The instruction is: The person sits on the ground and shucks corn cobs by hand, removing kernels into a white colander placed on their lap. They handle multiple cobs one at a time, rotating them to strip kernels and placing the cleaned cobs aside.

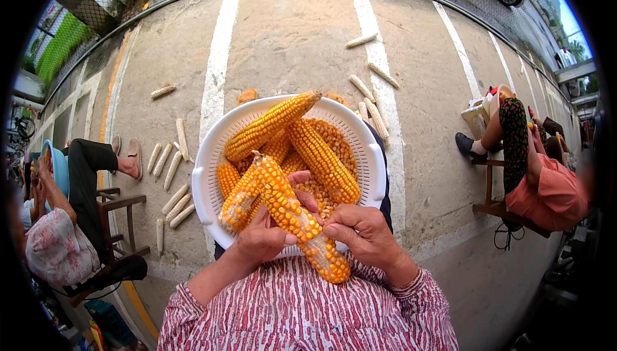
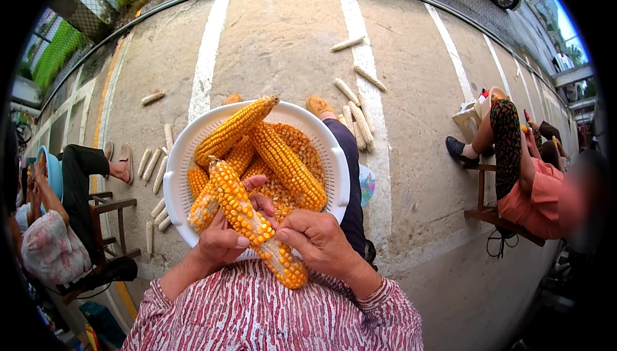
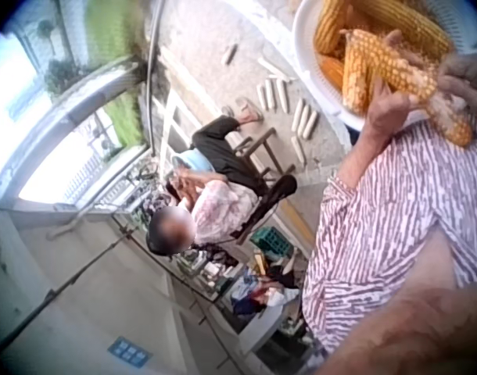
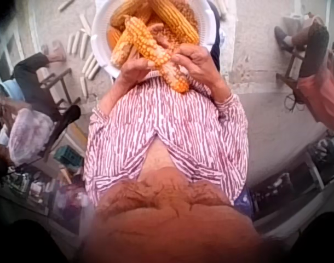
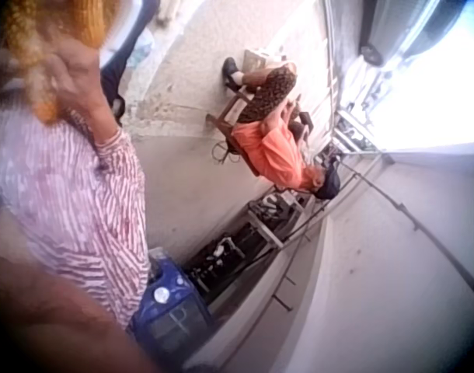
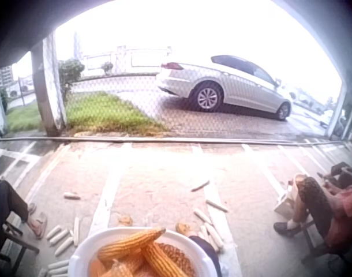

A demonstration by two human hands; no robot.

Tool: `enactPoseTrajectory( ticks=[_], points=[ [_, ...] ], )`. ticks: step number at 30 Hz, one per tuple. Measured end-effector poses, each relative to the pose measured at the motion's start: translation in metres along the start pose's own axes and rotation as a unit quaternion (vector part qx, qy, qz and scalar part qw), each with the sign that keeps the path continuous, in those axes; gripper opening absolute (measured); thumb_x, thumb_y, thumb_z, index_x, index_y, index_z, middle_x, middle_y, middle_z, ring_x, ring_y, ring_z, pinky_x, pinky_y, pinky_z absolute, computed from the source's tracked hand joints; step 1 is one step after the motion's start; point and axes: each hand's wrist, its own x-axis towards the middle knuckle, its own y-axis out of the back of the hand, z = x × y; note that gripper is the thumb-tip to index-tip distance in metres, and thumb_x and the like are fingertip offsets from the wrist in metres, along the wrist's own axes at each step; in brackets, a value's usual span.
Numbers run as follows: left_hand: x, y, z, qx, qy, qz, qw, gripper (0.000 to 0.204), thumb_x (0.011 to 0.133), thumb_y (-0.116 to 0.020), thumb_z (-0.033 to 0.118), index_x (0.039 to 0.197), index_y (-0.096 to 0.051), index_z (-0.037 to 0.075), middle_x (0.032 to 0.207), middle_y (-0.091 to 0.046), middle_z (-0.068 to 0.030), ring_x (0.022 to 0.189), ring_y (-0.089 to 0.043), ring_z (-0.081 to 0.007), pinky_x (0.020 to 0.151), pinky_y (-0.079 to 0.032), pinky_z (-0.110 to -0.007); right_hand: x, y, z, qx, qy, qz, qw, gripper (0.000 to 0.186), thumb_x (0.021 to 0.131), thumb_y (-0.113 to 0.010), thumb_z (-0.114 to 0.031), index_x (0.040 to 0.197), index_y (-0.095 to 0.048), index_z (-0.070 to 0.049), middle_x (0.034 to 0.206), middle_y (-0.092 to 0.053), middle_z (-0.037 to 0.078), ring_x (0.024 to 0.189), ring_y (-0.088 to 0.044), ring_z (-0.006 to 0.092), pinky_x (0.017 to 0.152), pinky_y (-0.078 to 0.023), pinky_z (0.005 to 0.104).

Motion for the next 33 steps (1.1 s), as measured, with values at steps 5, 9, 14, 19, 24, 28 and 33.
enactPoseTrajectory(
  ticks=[5, 9, 14, 19, 24, 28, 33],
  points=[
    [0.000, -0.001, 0.002, 0.002, 0.006, 0.001, 1.000, 0.098, 0.058, -0.065, 0.004, 0.146, -0.022, 0.004, 0.113, -0.054, -0.0147, 0.107, -0.060, -0.0277, 0.098, -0.048, -0.041, -0.002, 0.008, 0.000, 0.101, -0.047, 0.047, 0.993, 0.015, 0.091, -0.064, -0.010, 0.084, -0.063, 0.003, 0.071, -0.057, 0.001, 0.066, -0.052, 0.0090, 0.059, -0.042, 0.0244],
    [-0.001, 0.003, 0.001, 0.014, 0.006, -0.010, 1.000, 0.096, 0.059, -0.065, 0.004, 0.146, -0.023, 0.004, 0.113, -0.054, -0.0143, 0.106, -0.061, -0.0279, 0.097, -0.048, -0.043, -0.010, 0.036, 0.014, 0.131, -0.077, 0.169, 0.974, 0.013, 0.091, -0.064, -0.009, 0.082, -0.064, 0.001, 0.069, -0.054, -0.004, 0.063, -0.046, 0.0038, 0.056, -0.037, 0.0201],
    [0.000, 0.003, 0.003, 0.022, 0.018, -0.027, 0.999, 0.094, 0.062, -0.064, 0.004, 0.146, -0.023, 0.004, 0.113, -0.055, -0.0138, 0.107, -0.060, -0.0278, 0.097, -0.047, -0.043, -0.038, 0.116, 0.062, -0.221, -0.043, 0.363, 0.904, 0.019, 0.087, -0.064, -0.003, 0.106, -0.063, 0.001, 0.091, -0.059, 0.005, 0.083, -0.055, 0.0117, 0.066, -0.043, 0.0244],
    [0.000, 0.004, 0.003, 0.006, 0.040, -0.047, 0.998, 0.093, 0.066, -0.066, 0.001, 0.147, -0.021, 0.003, 0.117, -0.054, -0.0104, 0.111, -0.056, -0.0199, 0.098, -0.046, -0.034, -0.033, 0.119, 0.044, -0.475, -0.057, 0.389, 0.787, 0.069, 0.082, -0.071, -0.013, 0.142, -0.040, -0.002, 0.140, -0.045, 0.017, 0.126, -0.045, 0.0261, 0.086, -0.045, 0.0333],
    [-0.001, 0.001, 0.004, 0.012, 0.038, -0.014, 0.999, 0.099, 0.061, -0.066, 0.004, 0.148, -0.019, 0.005, 0.119, -0.054, -0.0143, 0.117, -0.054, -0.0258, 0.102, -0.042, -0.040, 0.012, 0.053, -0.010, -0.169, 0.038, 0.170, 0.970, 0.077, 0.078, -0.078, -0.034, 0.139, -0.044, -0.001, 0.127, -0.054, 0.013, 0.103, -0.055, 0.0202, 0.077, -0.046, 0.0303],
    [-0.002, -0.003, 0.004, 0.010, 0.018, -0.013, 1.000, 0.107, 0.061, -0.065, 0.003, 0.152, -0.009, 0.010, 0.134, -0.045, -0.0140, 0.129, -0.045, -0.0261, 0.111, -0.033, -0.041, 0.047, 0.012, -0.012, -0.067, 0.055, 0.000, 0.996, 0.057, 0.084, -0.074, -0.031, 0.127, -0.054, 0.001, 0.097, -0.058, 0.009, 0.076, -0.056, 0.0138, 0.066, -0.048, 0.0270],
    [-0.003, 0.001, 0.004, 0.034, 0.001, -0.014, 0.999, 0.110, 0.067, -0.061, -0.003, 0.154, 0.002, 0.015, 0.149, -0.028, -0.0085, 0.138, -0.033, -0.0215, 0.112, -0.030, -0.037, 0.060, -0.014, -0.013, -0.053, 0.012, -0.041, 0.998, 0.042, 0.087, -0.070, -0.031, 0.111, -0.061, 0.002, 0.081, -0.063, 0.008, 0.067, -0.061, 0.0163, 0.059, -0.049, 0.0273]
  ],
)
